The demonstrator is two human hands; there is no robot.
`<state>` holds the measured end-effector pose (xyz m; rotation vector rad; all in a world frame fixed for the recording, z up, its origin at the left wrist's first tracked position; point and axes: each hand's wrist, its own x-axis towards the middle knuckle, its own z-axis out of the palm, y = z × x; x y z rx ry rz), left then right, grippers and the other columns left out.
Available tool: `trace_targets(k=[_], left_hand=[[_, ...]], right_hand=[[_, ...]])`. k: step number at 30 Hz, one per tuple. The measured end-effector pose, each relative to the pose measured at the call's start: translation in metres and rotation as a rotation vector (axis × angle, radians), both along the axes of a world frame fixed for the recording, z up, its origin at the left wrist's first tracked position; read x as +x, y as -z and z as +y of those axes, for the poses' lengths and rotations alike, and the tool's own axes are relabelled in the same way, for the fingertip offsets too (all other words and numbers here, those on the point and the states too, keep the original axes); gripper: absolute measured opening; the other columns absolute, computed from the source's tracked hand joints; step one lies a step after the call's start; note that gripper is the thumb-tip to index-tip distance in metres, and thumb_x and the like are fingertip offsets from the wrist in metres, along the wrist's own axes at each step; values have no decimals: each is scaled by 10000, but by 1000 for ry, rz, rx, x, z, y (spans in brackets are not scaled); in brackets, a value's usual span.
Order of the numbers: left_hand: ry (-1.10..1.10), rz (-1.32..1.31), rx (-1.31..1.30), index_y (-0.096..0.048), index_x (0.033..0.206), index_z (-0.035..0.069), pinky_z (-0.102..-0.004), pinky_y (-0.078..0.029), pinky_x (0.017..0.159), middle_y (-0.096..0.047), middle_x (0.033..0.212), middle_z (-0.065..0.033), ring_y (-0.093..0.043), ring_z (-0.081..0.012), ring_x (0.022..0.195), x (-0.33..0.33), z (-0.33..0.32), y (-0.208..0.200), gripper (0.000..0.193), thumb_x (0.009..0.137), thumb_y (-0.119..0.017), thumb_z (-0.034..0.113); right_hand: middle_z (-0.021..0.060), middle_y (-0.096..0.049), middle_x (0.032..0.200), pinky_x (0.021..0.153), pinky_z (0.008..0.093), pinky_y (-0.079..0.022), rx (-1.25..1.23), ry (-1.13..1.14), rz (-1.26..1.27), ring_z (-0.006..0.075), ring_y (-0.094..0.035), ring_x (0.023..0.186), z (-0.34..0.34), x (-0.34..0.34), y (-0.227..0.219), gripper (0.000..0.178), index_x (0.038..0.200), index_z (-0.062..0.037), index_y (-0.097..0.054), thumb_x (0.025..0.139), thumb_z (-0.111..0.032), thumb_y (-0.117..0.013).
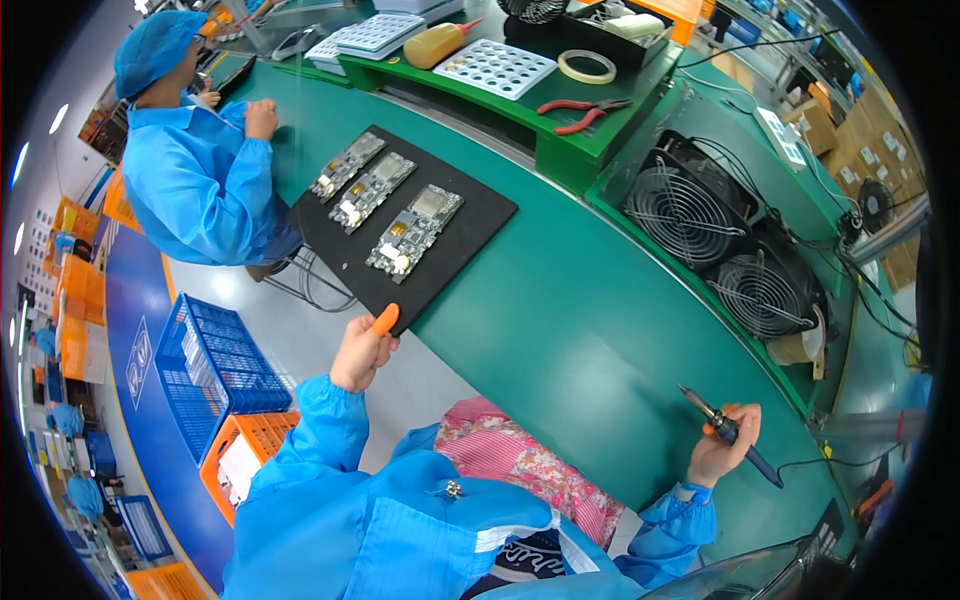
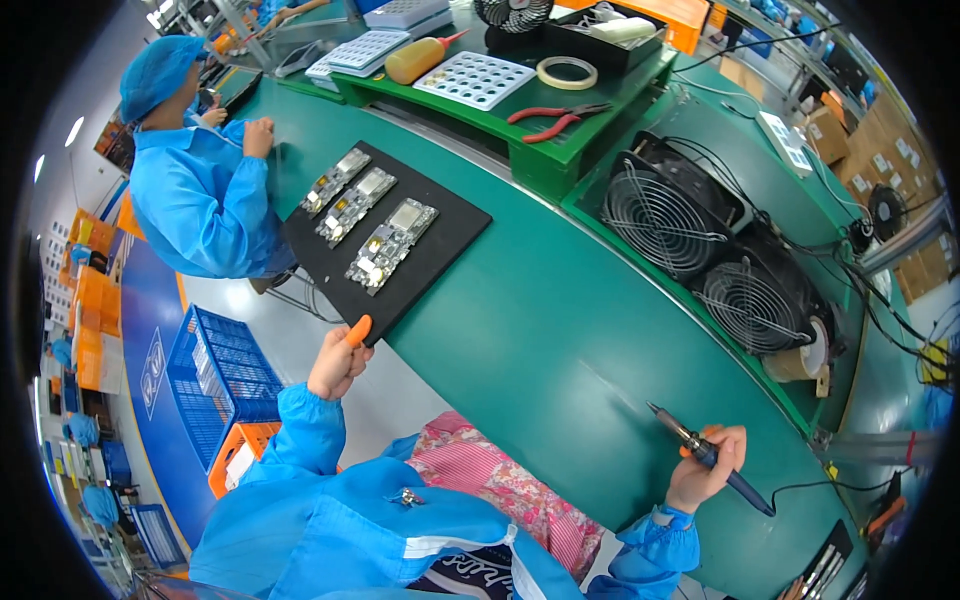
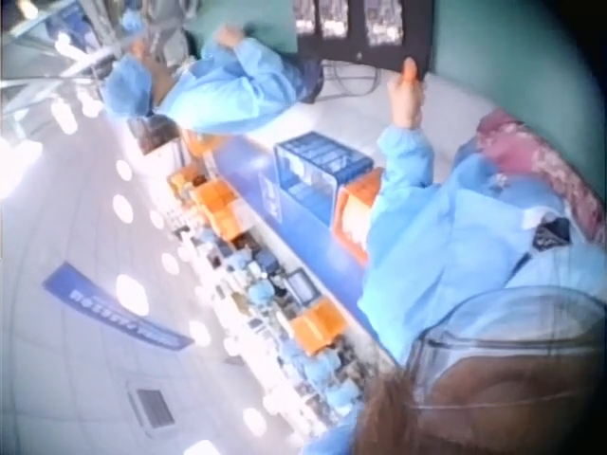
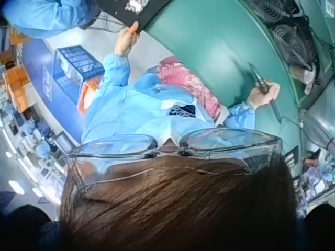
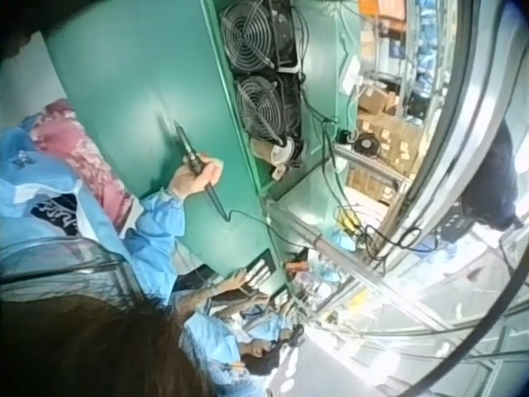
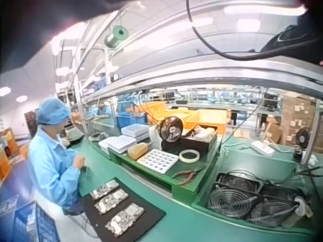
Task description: The person solders electronic components onto printed circuit boards using a soldering iron and solder wire.
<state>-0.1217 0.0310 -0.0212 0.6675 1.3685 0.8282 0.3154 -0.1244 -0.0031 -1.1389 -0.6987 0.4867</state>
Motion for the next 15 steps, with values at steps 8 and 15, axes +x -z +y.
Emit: trace_targets(k=[8, 15], left_hand=[[432, -237, -214, -631, 844, -53, -204, -178, 356, -445, 466, 3, -279, -32, 361, 94, -76, -18, 238, 891, -463, 109], [857, -611, -571, -641, 875, -63, -236, -148, 328, -490, 491, -17, -221, -45, 338, 193, -122, -16, 527, 915, -480, 437]], right_hand=[[53, -428, 652, 453, 215, -286, -38, 67, -3, 96, -359, 511, 2, -9, -12, 241, 740, -50, -420, 903, -227, -412], [44, -445, 605, 390, 189, -227, -16, 135, 23, 59, -319, 451, -14, -12, -43, 221, 773, -52, -433, 899, -233, -421]])
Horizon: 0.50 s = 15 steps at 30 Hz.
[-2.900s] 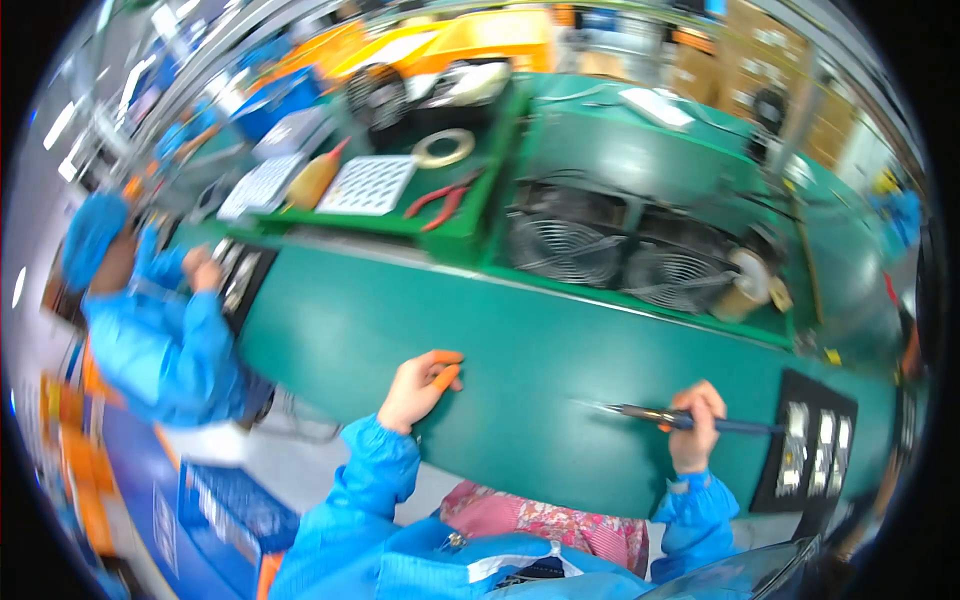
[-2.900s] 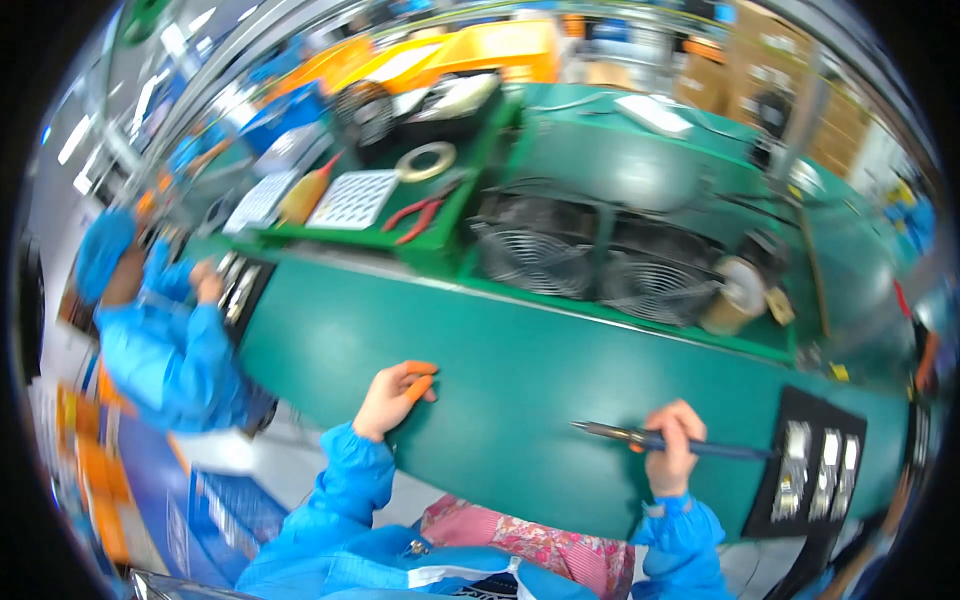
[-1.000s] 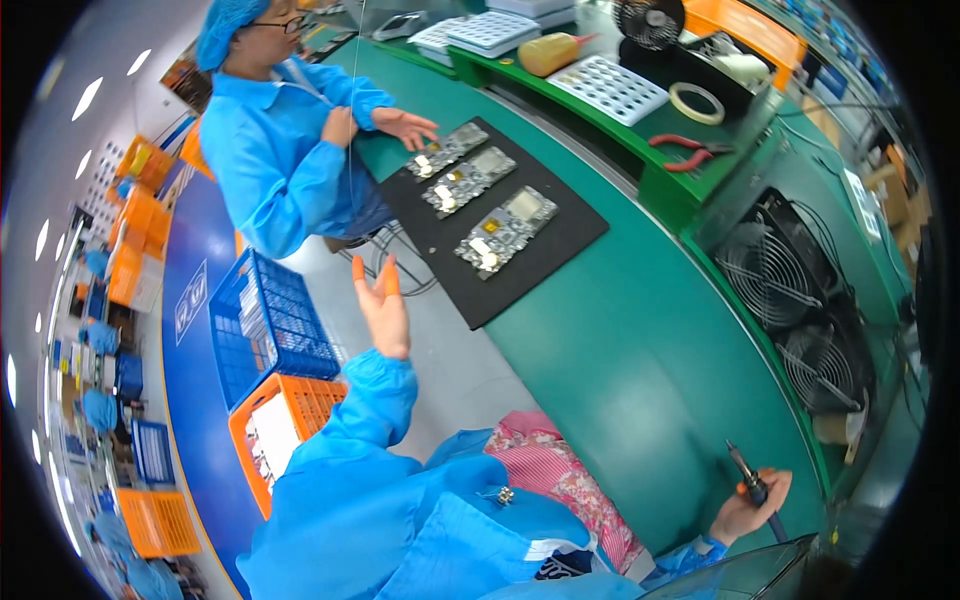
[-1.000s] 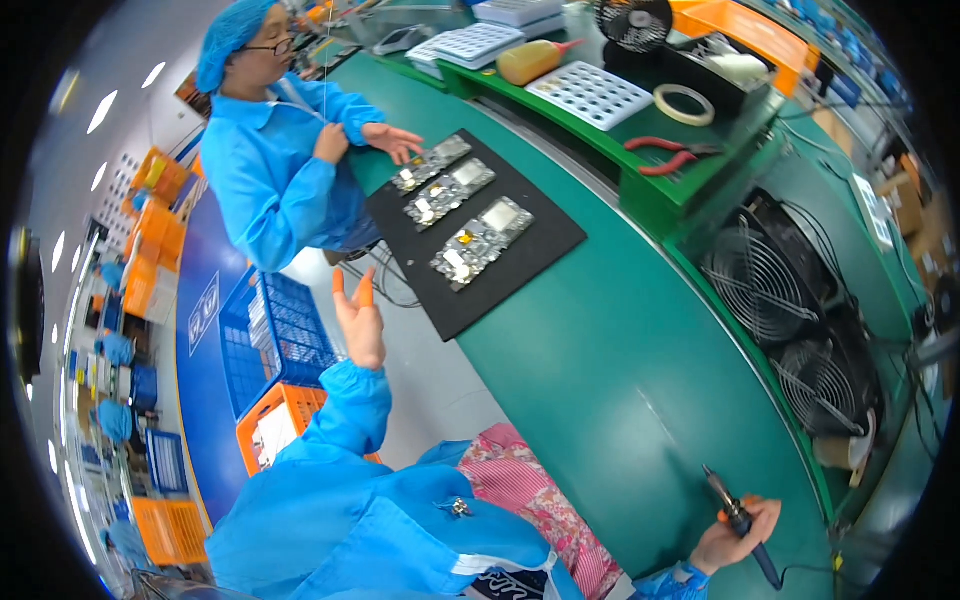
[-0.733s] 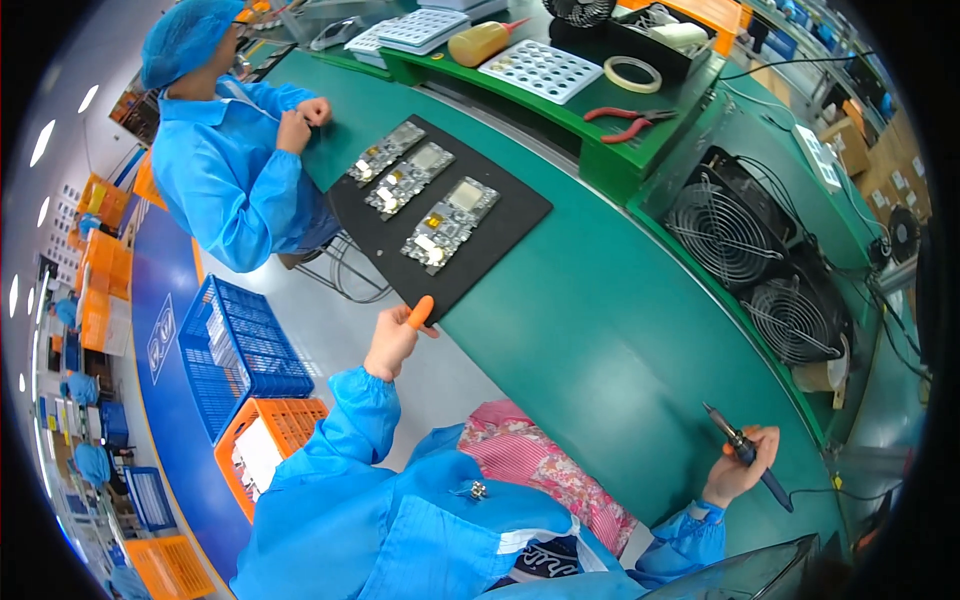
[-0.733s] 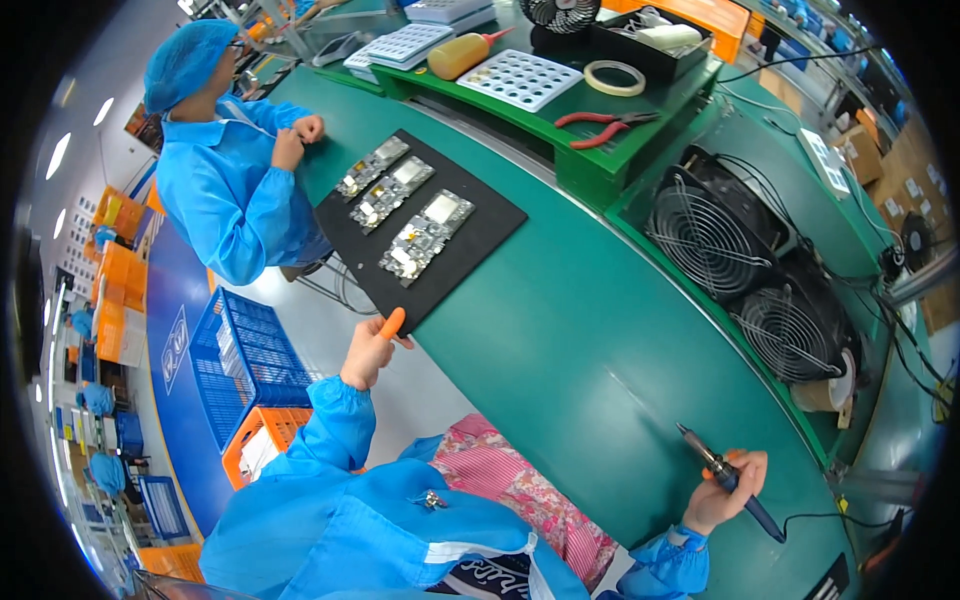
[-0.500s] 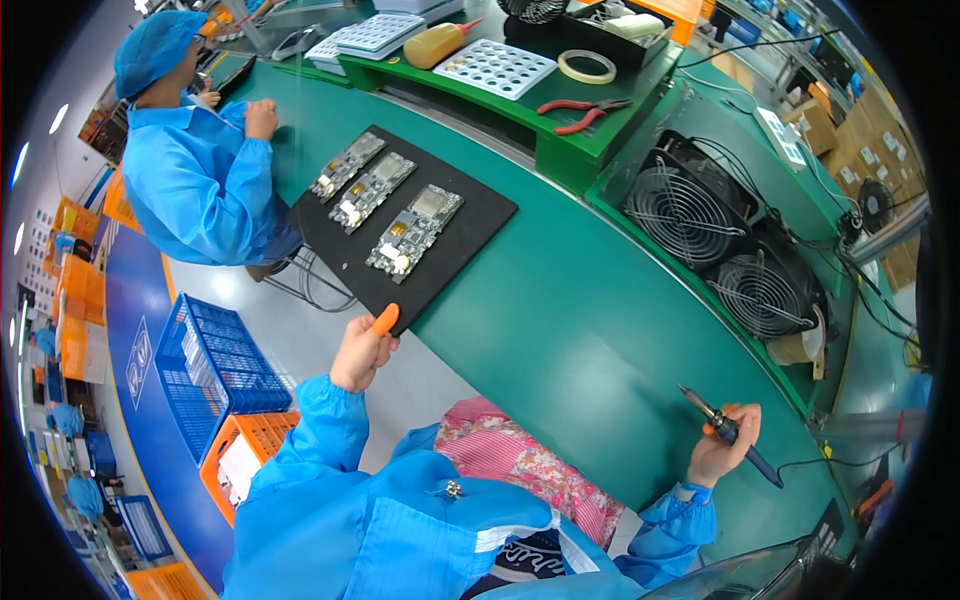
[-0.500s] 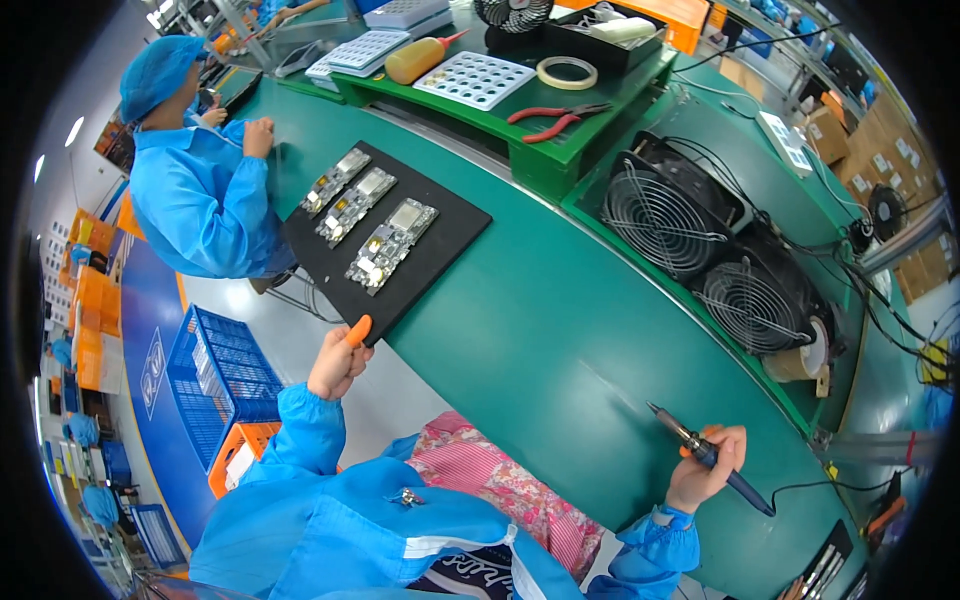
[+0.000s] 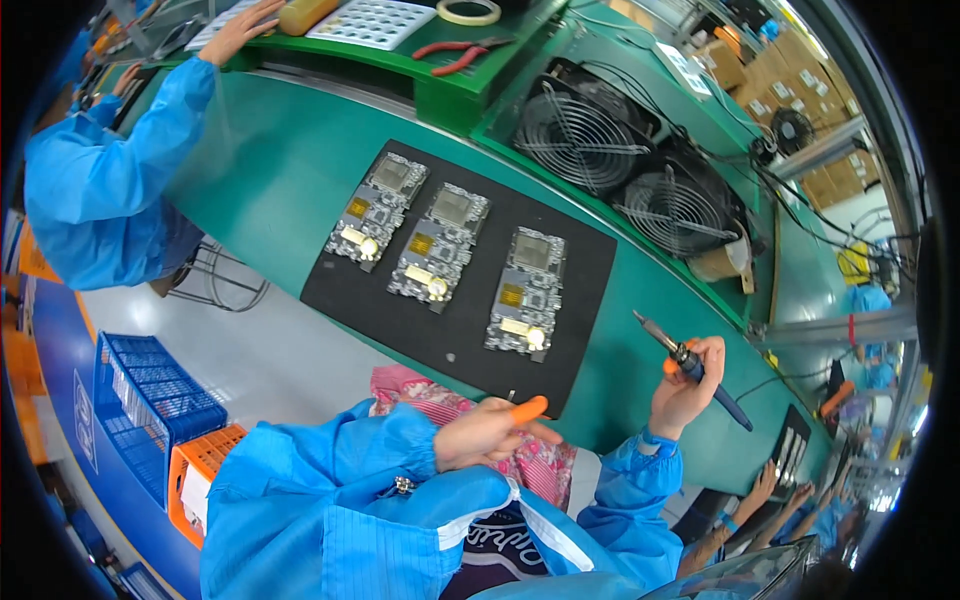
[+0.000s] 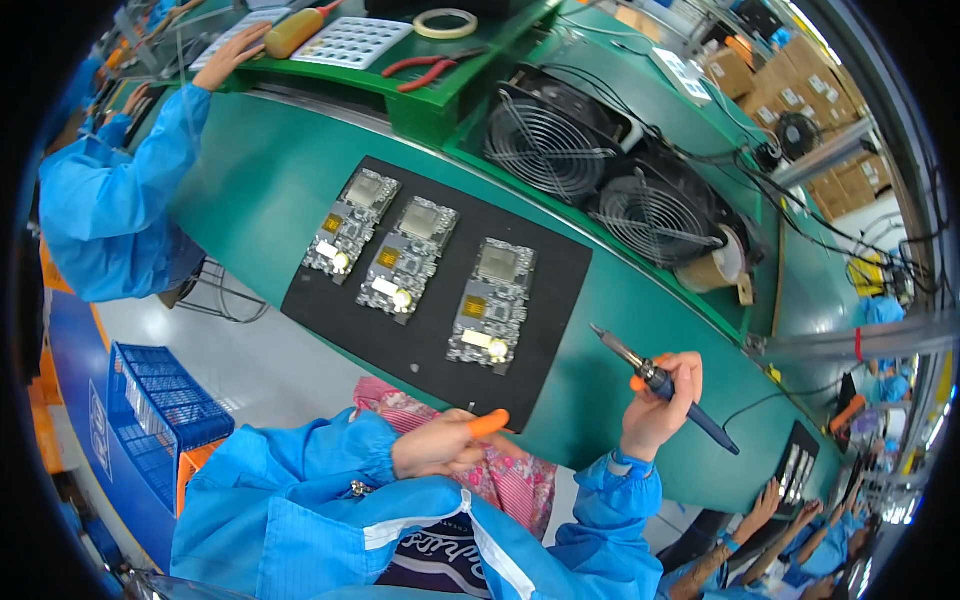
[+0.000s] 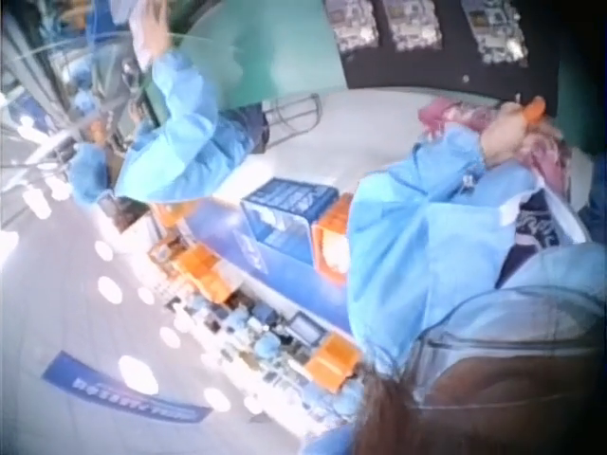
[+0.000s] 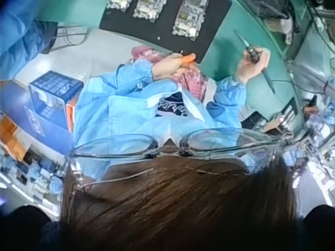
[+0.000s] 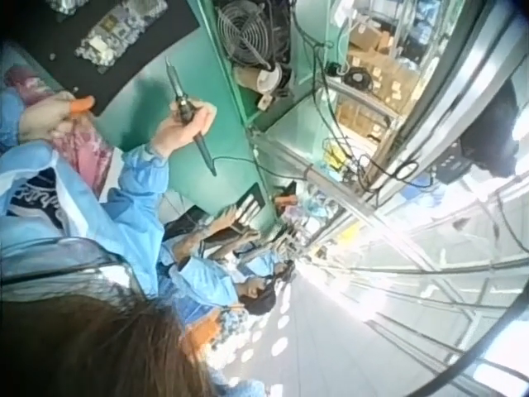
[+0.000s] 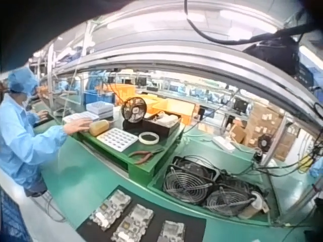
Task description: The person solders electronic components onto printed circuit boards using a soldering iron and solder wire.
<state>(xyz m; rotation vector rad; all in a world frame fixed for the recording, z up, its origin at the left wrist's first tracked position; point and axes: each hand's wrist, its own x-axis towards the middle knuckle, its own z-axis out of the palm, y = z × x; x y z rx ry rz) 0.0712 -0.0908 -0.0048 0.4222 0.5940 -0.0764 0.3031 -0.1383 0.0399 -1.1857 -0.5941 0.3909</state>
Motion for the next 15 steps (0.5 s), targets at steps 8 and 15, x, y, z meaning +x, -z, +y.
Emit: trace_targets(k=[8, 15], left_hand=[[177, -103, -85, -501, 1154, -25, -186, -168, 338, -631, 972, -136, -227, -29, 393, 57, -29, 10, 375, 956, -432, 285], [-293, -436, -596, -476, 1237, -23, -215, -350, 672, -435, 1293, -146, -406, -96, 763, -1, -8, 16, 387, 951, -380, 219]], right_hand=[[7, -426, 715, 421, 172, -197, -72, 11, 13, 36, -295, 501, -19, -7, -14, 169, 860, -90, -441, 922, -247, -448], [24, -520, 786, 433, 154, -253, -133, -178, 37, 15, -406, 553, -21, -24, -9, 237, 963, -62, -444, 843, -181, -611]])
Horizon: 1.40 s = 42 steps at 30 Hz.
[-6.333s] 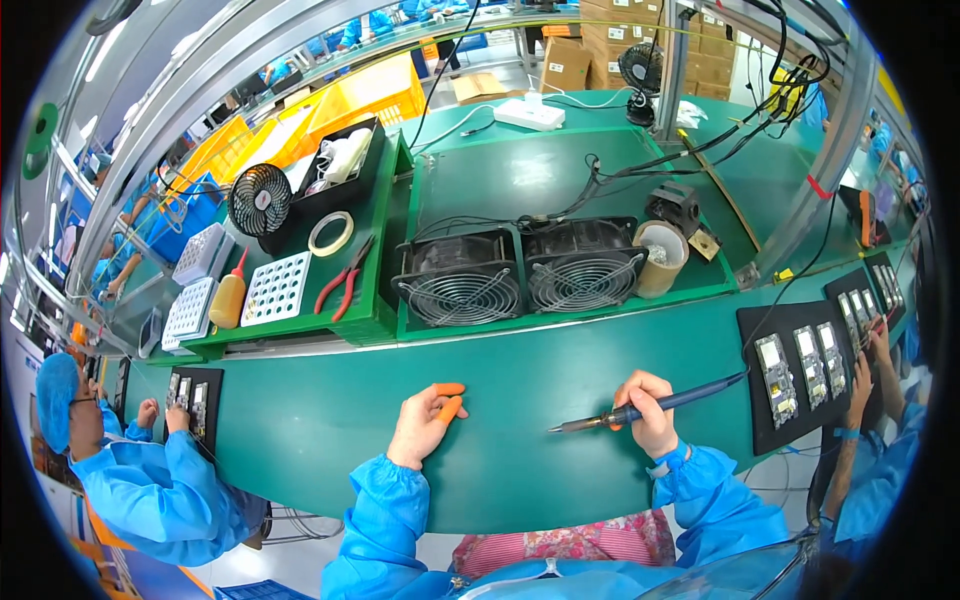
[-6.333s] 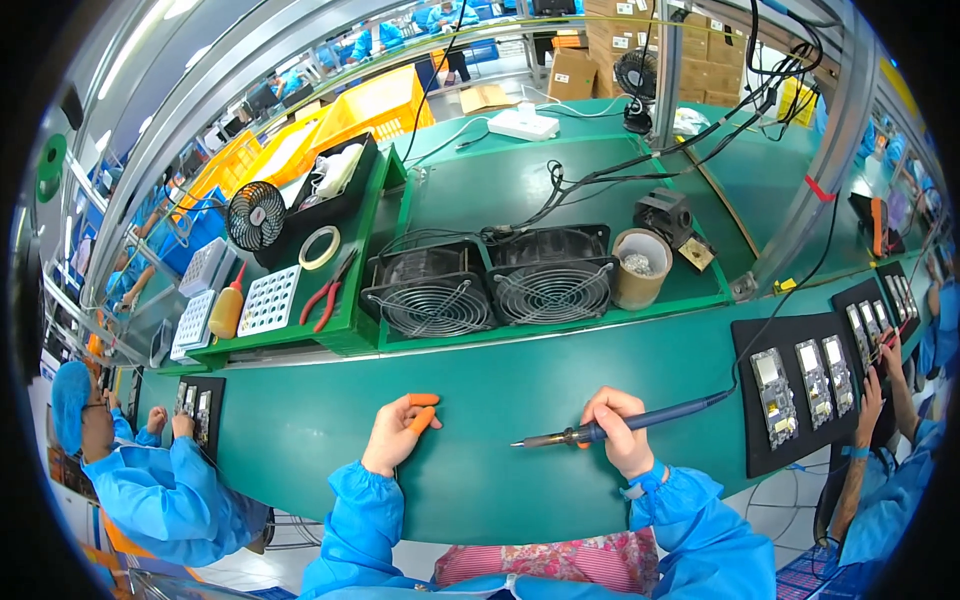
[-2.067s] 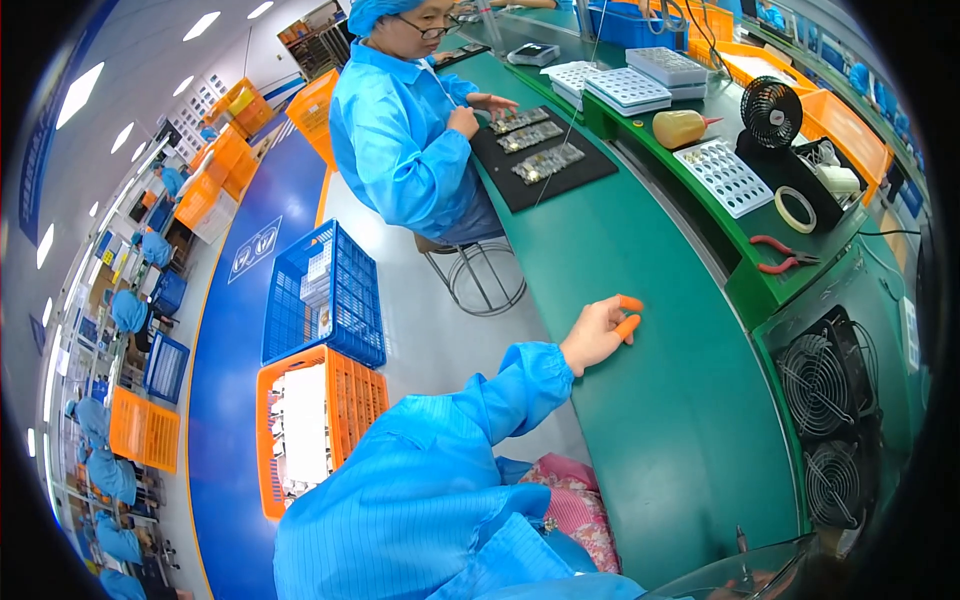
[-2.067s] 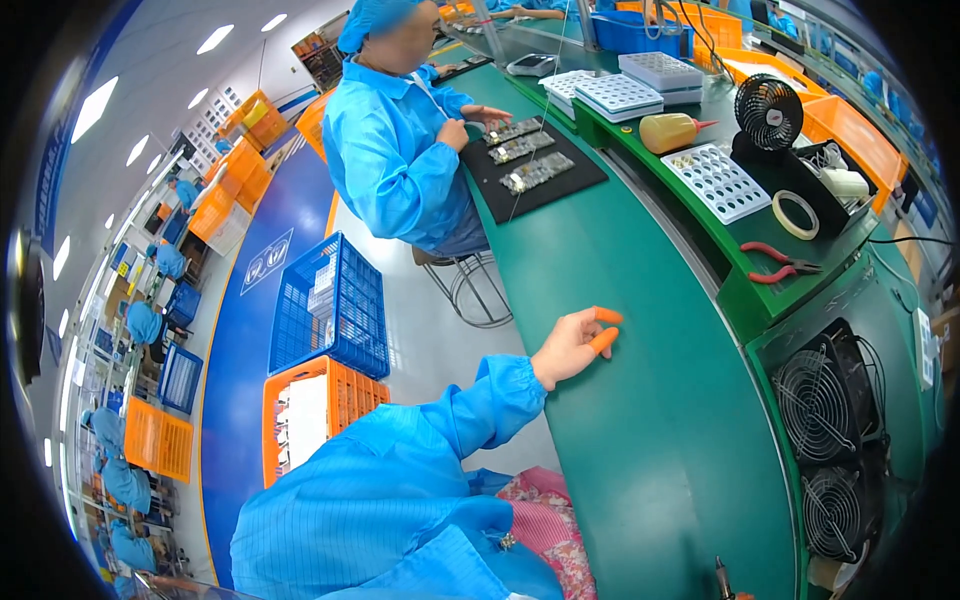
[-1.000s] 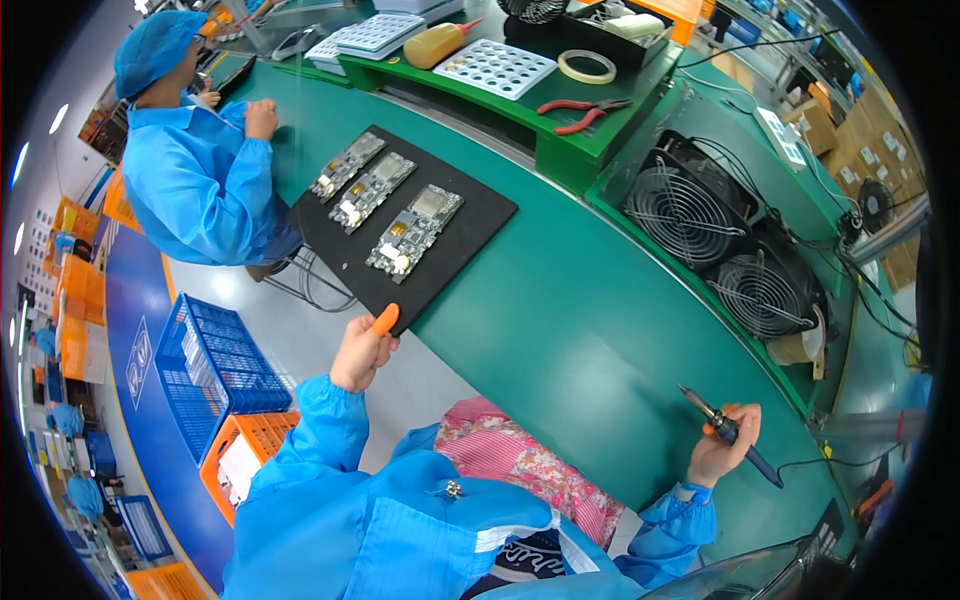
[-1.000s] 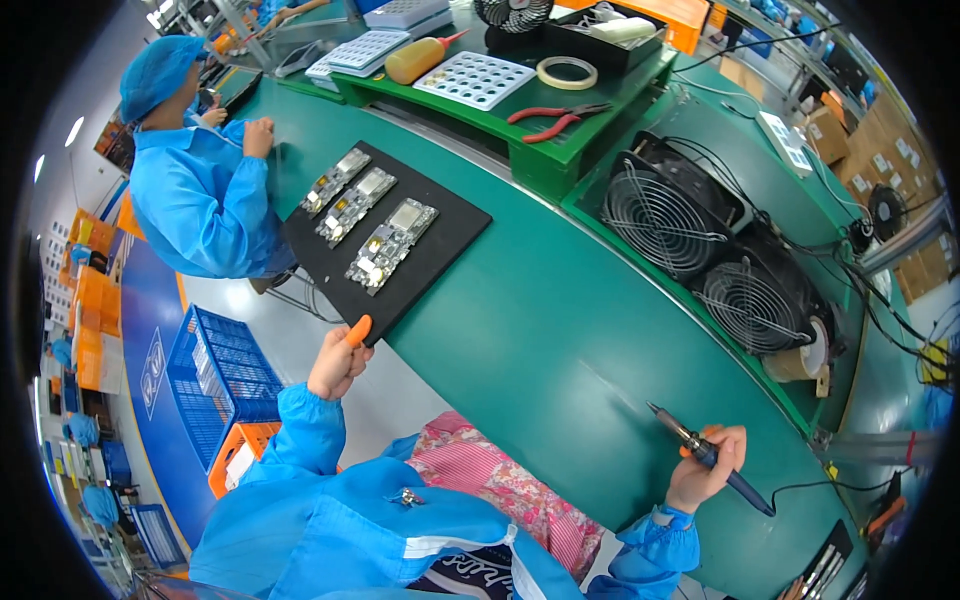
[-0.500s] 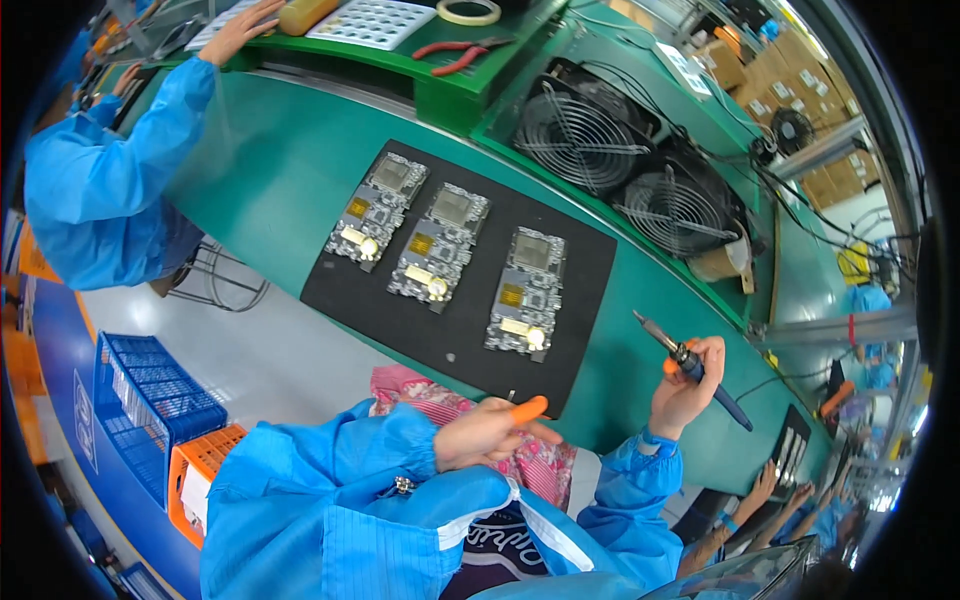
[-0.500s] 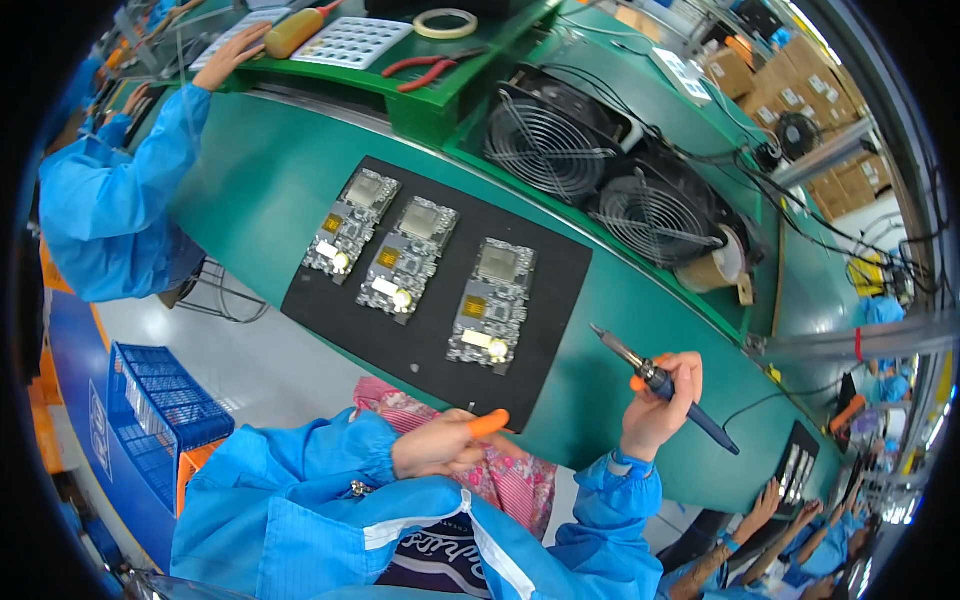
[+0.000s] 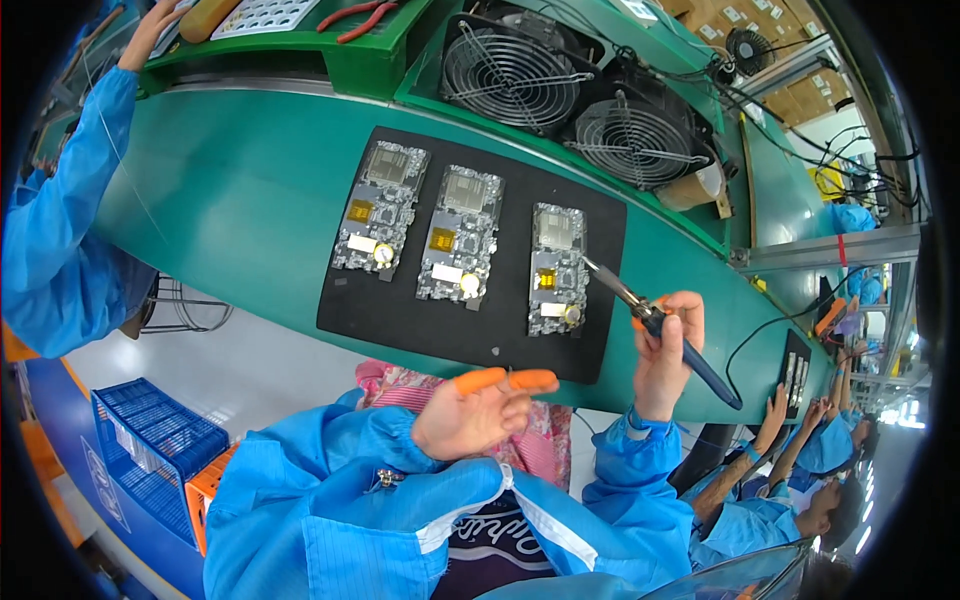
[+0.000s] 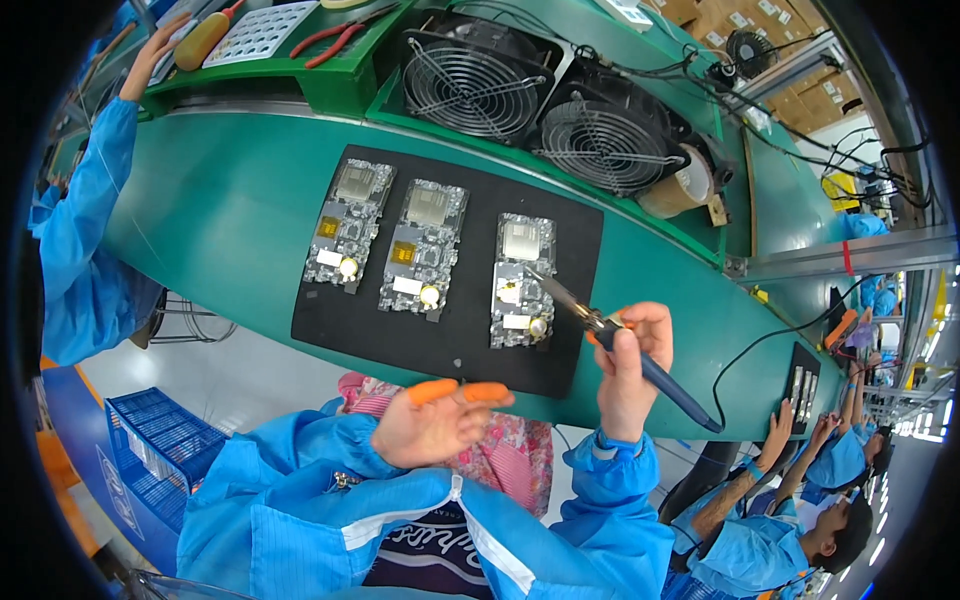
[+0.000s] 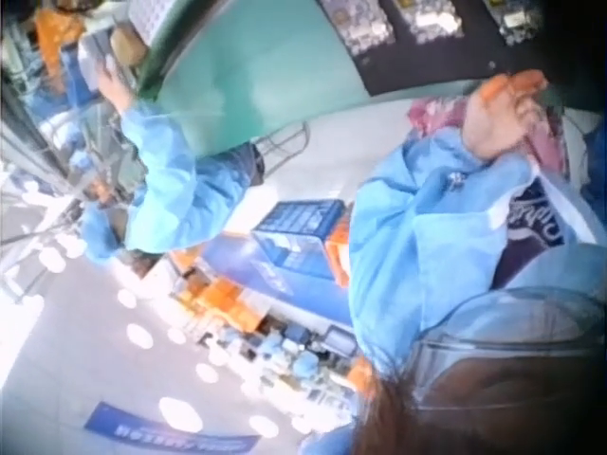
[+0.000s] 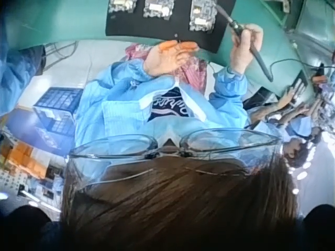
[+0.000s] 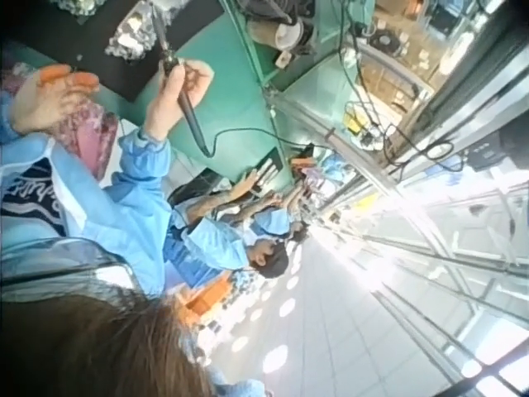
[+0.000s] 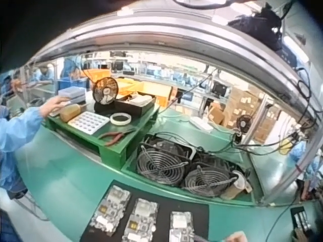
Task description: The person solders electronic components onto printed circuit boards using a soldering iron and solder wire.
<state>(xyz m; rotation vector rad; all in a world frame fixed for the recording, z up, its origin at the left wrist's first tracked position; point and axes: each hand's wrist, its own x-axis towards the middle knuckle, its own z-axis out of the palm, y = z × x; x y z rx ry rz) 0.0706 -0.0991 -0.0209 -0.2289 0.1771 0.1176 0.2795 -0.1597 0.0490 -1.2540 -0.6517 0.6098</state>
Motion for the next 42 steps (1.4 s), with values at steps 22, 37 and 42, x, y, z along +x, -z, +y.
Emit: trace_targets(k=[22, 37, 42], left_hand=[[-718, 1368, 2332, -590, 981, 16, -327, -444, 757, -533, 1131, -101, -530, -271, 903, -90, 131, -28, 253, 739, -633, -45], [-359, 1213, 2330, -562, 890, 23, -350, -395, 822, -530, 1007, -128, -486, -300, 923, -98, 138, -22, 122, 776, -592, -8], [-426, 1242, 2397, -564, 884, 3, -339, -441, 749, -532, 978, -128, -530, -293, 882, -91, 133, -23, 139, 763, -610, -47]], right_hand=[[7, -520, 657, 478, 189, -337, -82, -352, -353, 33, -446, 542, 101, -72, 38, 86, 806, -3, -529, 847, -76, -548], [26, -550, 675, 475, 188, -352, -117, -360, -407, 43, -460, 535, 107, -72, 39, 80, 803, 7, -546, 832, -64, -567], [37, -553, 675, 467, 188, -356, -118, -383, -453, 46, -470, 533, 108, -70, 43, 71, 805, 6, -548, 826, -58, -572]])
